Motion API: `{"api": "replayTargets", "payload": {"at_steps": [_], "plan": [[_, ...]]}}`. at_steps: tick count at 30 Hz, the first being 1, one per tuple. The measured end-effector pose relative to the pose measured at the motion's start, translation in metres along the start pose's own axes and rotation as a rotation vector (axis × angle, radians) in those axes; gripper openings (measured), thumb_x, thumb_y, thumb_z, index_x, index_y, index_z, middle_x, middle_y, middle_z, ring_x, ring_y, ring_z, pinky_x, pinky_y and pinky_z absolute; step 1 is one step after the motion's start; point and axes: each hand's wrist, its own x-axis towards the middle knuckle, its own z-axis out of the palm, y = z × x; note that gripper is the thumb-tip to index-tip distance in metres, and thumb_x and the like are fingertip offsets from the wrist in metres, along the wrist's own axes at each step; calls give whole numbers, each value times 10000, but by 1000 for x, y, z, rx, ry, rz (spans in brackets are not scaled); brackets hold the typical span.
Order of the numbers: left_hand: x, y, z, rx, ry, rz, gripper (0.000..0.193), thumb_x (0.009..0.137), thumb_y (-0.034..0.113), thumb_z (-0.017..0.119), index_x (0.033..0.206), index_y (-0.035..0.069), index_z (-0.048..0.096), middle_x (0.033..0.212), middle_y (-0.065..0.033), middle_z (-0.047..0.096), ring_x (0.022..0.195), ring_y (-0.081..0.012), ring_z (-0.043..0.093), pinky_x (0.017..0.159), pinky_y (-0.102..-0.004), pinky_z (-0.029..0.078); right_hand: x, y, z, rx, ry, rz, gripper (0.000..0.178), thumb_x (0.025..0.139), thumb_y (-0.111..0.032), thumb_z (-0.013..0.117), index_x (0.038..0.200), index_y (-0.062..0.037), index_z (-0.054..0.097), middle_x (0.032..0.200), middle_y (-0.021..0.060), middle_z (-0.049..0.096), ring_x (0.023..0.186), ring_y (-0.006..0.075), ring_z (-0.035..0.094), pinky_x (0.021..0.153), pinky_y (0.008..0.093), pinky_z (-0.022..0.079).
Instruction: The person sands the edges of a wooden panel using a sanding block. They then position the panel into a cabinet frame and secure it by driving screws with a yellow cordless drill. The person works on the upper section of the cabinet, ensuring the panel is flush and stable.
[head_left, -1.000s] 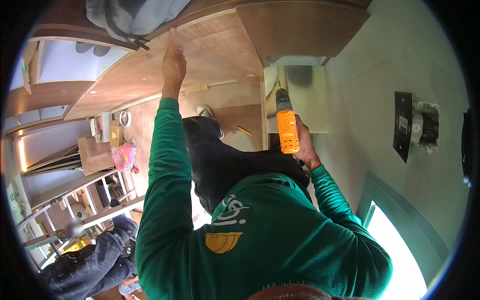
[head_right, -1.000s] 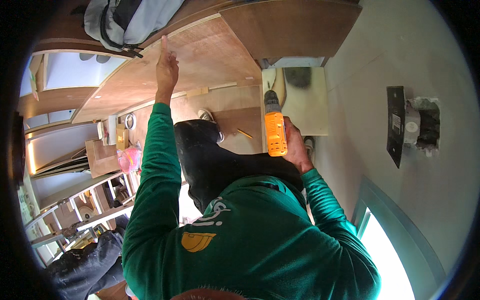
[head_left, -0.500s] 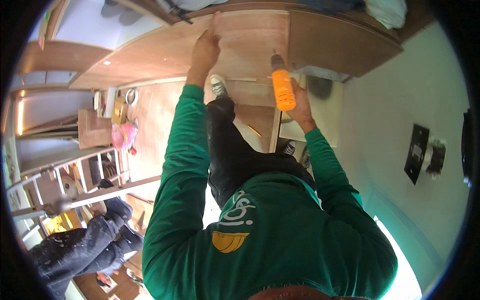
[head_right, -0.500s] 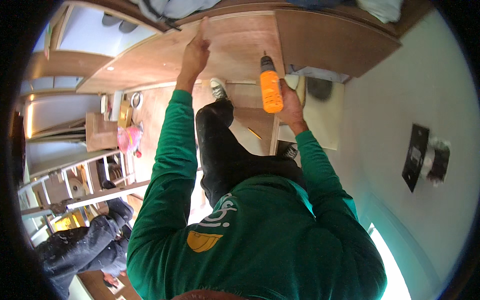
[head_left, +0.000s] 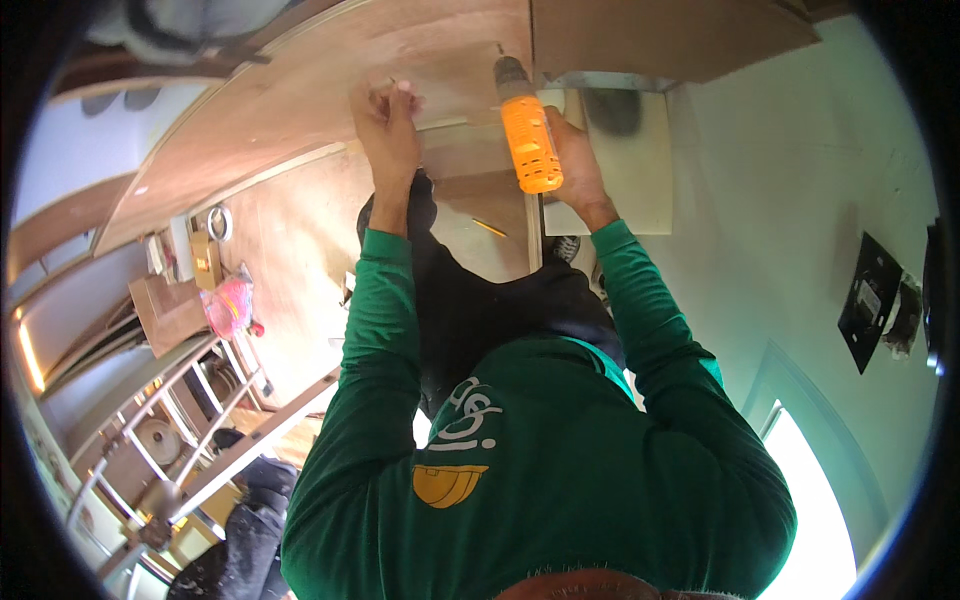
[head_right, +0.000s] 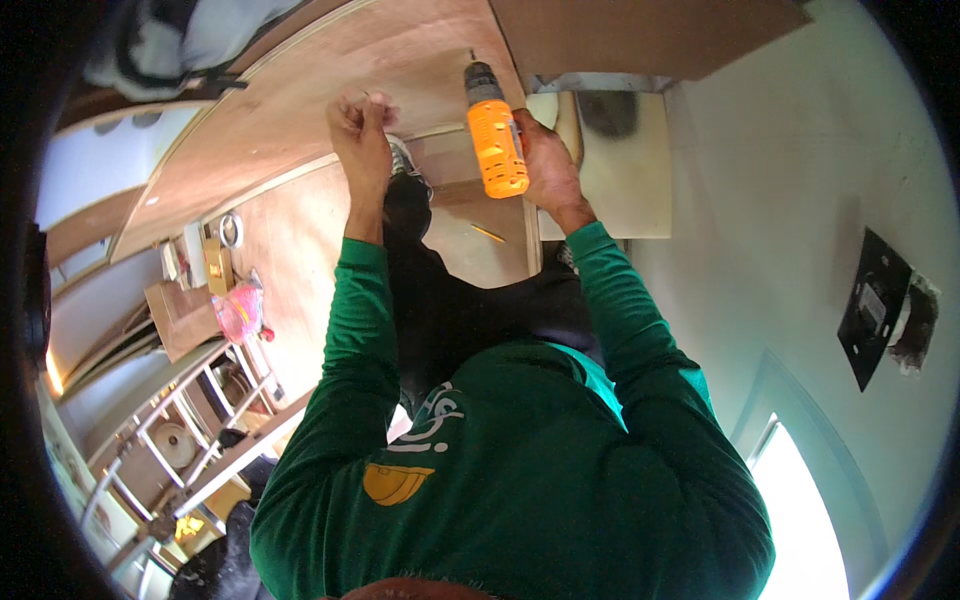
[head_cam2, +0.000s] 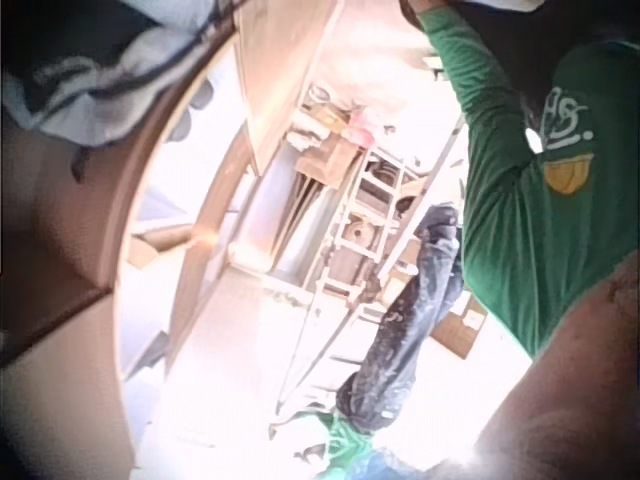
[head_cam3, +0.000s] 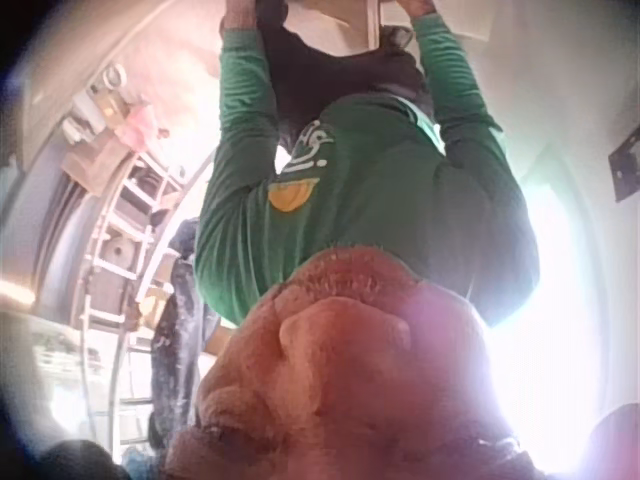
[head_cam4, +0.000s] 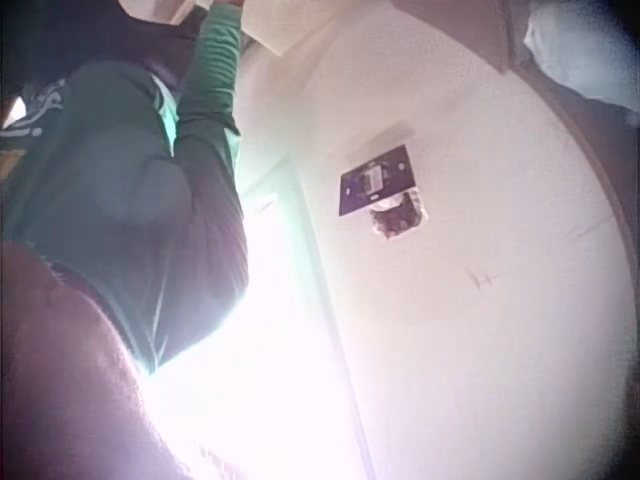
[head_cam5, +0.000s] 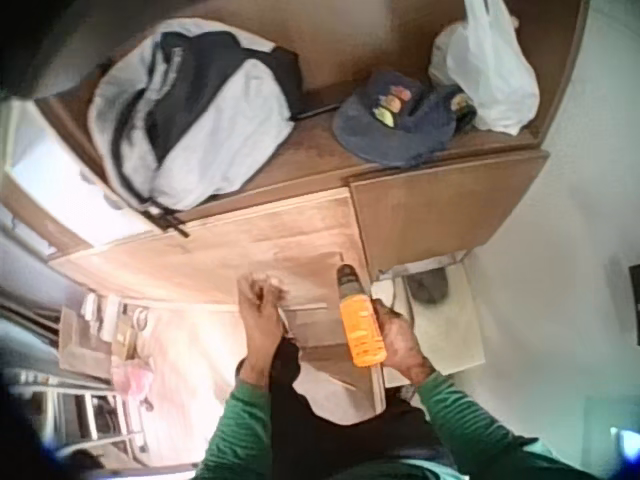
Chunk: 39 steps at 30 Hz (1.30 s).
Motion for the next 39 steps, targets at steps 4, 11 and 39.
{"api": "replayTargets", "payload": {"at_steps": [4,11,39], "plan": [[2,-83,3,-241,-41,-508,65,1020,107,670,1025,42,673,958,-55,707,825,-166,684,761,-291,567,-6,-13,-2,49,26,27,617,806,-179,807,1339,-34,531,1066,252,716,1025,448,688,875,487,561],[68,-100,21,877,-780,391,142,931,168,726,1057,102,721,991,-152,745,862,-368,719,748,-426,565,-31,-8,14,231,57,50,513,819,-149,795,1250,-31,543,1106,266,692,1056,469,662,875,503,544],[36,-270,44,483,-569,-462,235,1012,214,676,1135,36,766,907,-25,717,814,-132,637,766,-285,518,-102,113,119,562,55,297,313,1006,-37,640,1308,-24,560,1081,24,639,959,102,651,818,256,596]]}}
